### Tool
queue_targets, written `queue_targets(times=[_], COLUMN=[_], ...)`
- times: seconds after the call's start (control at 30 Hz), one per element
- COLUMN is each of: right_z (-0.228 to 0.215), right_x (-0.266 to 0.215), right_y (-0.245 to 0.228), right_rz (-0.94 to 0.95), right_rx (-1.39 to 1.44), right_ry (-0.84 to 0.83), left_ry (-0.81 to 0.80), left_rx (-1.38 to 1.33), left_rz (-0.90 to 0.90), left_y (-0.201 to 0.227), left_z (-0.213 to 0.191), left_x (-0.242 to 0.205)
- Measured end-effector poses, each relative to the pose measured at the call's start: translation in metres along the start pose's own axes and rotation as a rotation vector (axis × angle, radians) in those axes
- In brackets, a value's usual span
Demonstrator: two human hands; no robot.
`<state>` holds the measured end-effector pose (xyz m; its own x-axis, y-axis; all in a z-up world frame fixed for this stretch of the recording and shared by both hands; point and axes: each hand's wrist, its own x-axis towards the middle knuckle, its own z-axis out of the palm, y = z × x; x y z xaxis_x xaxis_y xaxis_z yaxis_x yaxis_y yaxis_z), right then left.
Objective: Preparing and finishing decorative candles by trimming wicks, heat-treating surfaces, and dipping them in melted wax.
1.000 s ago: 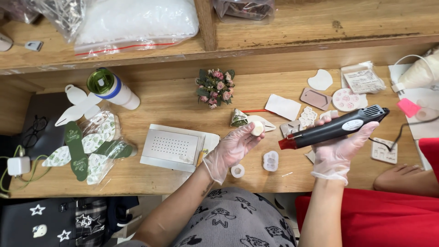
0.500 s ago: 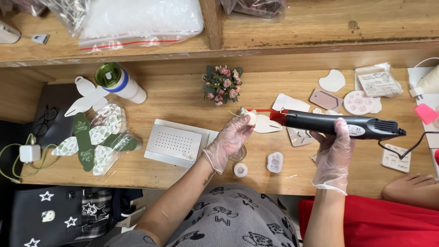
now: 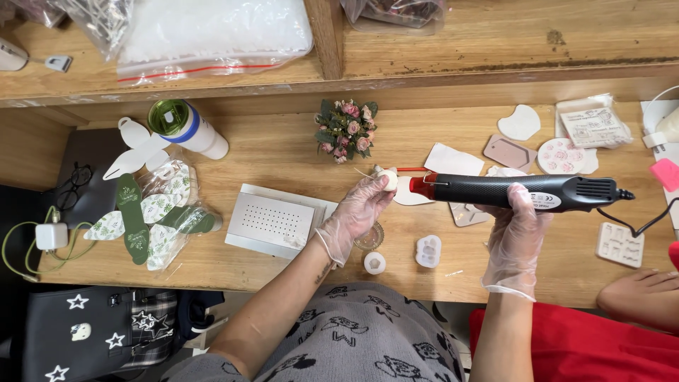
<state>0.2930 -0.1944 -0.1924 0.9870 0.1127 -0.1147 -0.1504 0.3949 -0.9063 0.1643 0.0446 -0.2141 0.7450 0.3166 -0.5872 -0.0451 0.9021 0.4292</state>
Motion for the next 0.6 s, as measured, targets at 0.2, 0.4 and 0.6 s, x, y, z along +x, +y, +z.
queue_targets(times=[0.2, 0.4, 0.6], right_z=[0.003, -0.002, -0.007], right_x=[-0.002, 0.001, 0.004], right_y=[-0.002, 0.002, 0.011], right_rz=[-0.002, -0.004, -0.022], right_rx=[0.016, -0.002, 0.001], right_ry=[0.004, -0.008, -0.021], left_ry=[-0.010, -0.014, -0.018], left_rx=[0.004, -0.015, -0.011], left_rz=[-0.003, -0.010, -0.020], left_y=[-0.004, -0.006, -0.004], left_z=[-0.005, -0.005, -0.001], left_x=[0.005, 0.007, 0.004])
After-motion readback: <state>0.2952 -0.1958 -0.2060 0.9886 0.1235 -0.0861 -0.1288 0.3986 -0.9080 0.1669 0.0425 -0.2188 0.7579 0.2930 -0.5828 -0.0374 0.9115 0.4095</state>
